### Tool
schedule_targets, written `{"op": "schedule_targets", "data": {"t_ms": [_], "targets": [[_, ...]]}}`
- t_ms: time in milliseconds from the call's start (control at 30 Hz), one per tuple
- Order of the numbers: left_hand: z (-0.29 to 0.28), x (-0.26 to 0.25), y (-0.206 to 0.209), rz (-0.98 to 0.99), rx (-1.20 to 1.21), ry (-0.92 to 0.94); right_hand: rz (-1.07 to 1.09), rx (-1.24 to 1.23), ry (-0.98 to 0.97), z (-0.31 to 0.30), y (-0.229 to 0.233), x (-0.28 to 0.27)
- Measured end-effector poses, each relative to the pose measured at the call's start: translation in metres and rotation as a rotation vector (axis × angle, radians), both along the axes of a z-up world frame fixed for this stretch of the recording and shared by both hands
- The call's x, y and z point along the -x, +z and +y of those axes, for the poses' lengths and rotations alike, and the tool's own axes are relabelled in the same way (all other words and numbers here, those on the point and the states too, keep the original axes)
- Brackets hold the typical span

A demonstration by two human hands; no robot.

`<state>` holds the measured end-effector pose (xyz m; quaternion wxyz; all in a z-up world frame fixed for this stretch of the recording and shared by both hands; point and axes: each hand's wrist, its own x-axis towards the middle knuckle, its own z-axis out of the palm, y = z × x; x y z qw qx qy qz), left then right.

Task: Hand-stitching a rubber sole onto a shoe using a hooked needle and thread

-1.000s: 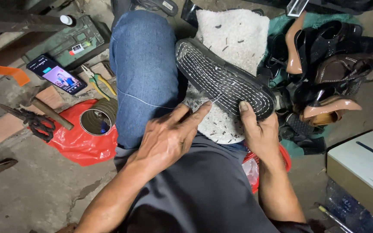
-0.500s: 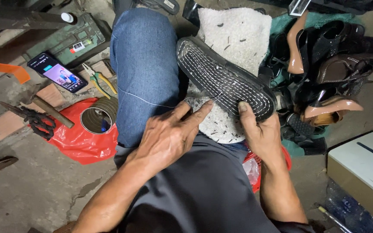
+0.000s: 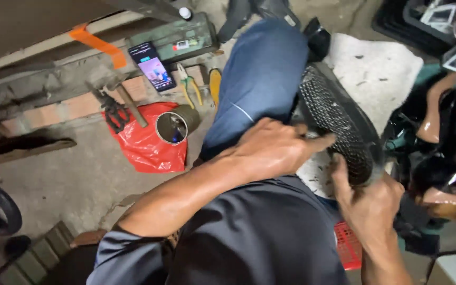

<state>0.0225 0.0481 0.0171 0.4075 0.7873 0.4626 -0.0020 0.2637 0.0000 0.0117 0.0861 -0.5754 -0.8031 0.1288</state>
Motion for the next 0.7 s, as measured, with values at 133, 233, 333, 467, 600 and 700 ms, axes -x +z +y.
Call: {"op": "schedule_targets", "data": {"t_ms": [133, 233, 333, 467, 600, 700], "targets": [[-0.003, -0.009, -0.008, -0.015, 0.017, 0.019, 0.051, -0.023, 0.066, 0.003, -0.003, -0.003], [-0.005, -0.016, -0.013, -0.065, -0.014, 0.017, 0.075, -0.02, 0.069, 0.007, -0.002, 0.002], [-0.014, -0.015, -0.024, -0.054, -0.107, 0.025, 0.06, -0.074, 0.092, 0.003, -0.003, 0.004], [-0.031, -0.005, -0.023, -0.146, -0.147, 0.101, -0.052, 0.025, -0.062, -0.01, -0.001, 0.01], [-0.059, -0.014, -0.02, -0.082, -0.397, 0.281, -0.115, 0.123, -0.169, -0.037, -0.006, 0.02], [-0.079, -0.025, -0.023, -0.055, -0.47, 0.373, -0.025, -0.01, 0.01, -0.049, 0.0, 0.037]]}}
